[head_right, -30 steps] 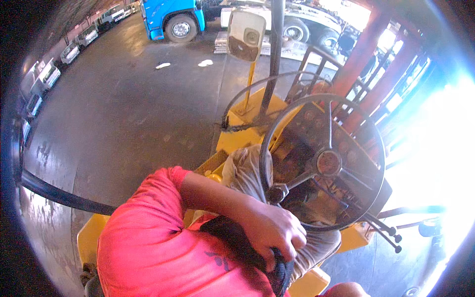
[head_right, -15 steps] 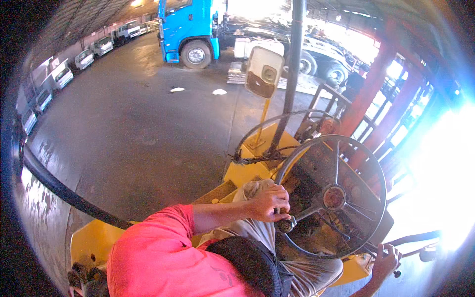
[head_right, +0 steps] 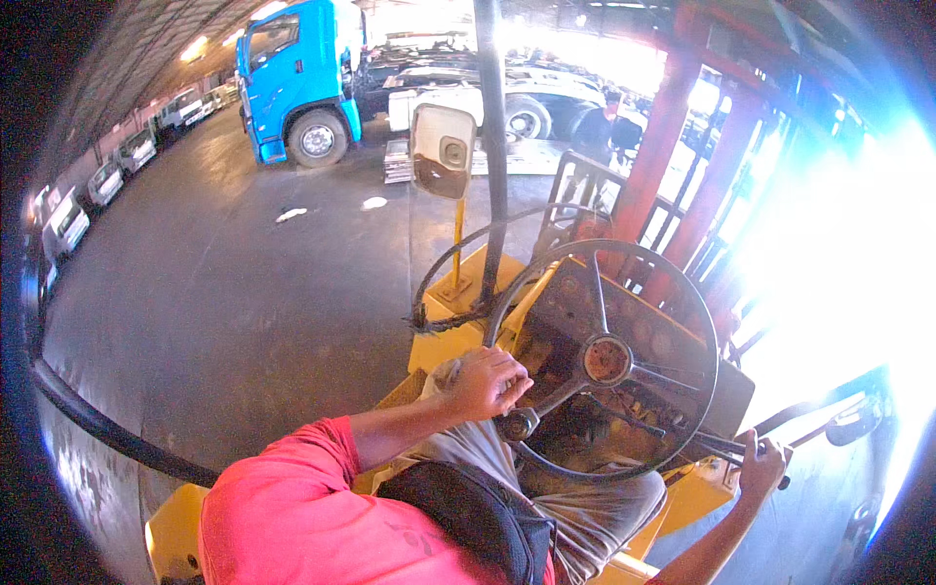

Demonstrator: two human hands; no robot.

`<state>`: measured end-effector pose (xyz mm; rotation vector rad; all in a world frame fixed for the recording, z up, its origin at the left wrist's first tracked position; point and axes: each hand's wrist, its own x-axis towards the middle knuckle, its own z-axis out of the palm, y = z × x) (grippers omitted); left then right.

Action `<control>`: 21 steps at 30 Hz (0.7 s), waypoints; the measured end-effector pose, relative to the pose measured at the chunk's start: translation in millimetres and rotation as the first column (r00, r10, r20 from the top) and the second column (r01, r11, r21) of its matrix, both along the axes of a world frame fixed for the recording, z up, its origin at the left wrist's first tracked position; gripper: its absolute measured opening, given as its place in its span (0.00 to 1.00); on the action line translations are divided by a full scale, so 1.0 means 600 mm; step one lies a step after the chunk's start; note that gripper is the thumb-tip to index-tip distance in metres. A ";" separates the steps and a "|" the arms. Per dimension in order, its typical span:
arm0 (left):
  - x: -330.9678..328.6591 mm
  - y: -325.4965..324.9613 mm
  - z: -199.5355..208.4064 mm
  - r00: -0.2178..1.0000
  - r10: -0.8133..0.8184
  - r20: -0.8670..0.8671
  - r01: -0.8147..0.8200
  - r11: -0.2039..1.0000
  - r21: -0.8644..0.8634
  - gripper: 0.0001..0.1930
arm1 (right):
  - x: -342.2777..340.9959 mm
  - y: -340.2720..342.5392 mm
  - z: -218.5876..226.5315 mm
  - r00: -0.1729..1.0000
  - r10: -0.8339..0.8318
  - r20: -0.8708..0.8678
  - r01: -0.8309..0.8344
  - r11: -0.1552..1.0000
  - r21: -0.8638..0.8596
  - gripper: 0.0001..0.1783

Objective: The person operates a yellow forklift inside a large vehicle repair garage, steering and maneuvering around parked trucks and scattered parts. The operator navigates through the space, making turns and adjustments to position the forklift.

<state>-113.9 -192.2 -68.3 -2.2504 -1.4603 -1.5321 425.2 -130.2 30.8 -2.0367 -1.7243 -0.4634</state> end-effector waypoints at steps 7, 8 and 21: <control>0.067 0.043 0.043 0.970 -0.083 0.227 0.091 0.996 -0.024 0.16 | 0.077 0.000 -0.065 0.990 0.126 -0.058 -0.111 0.969 0.221 0.27; 0.093 0.046 0.051 0.945 -0.170 0.278 0.172 0.985 0.017 0.17 | 0.113 0.014 -0.093 0.971 0.196 -0.135 -0.168 0.966 0.196 0.26; 0.073 -0.034 0.064 0.742 -0.670 -0.032 0.630 0.712 -0.311 0.14 | -0.050 -0.015 -0.004 0.972 -0.056 -0.230 0.071 0.996 0.054 0.23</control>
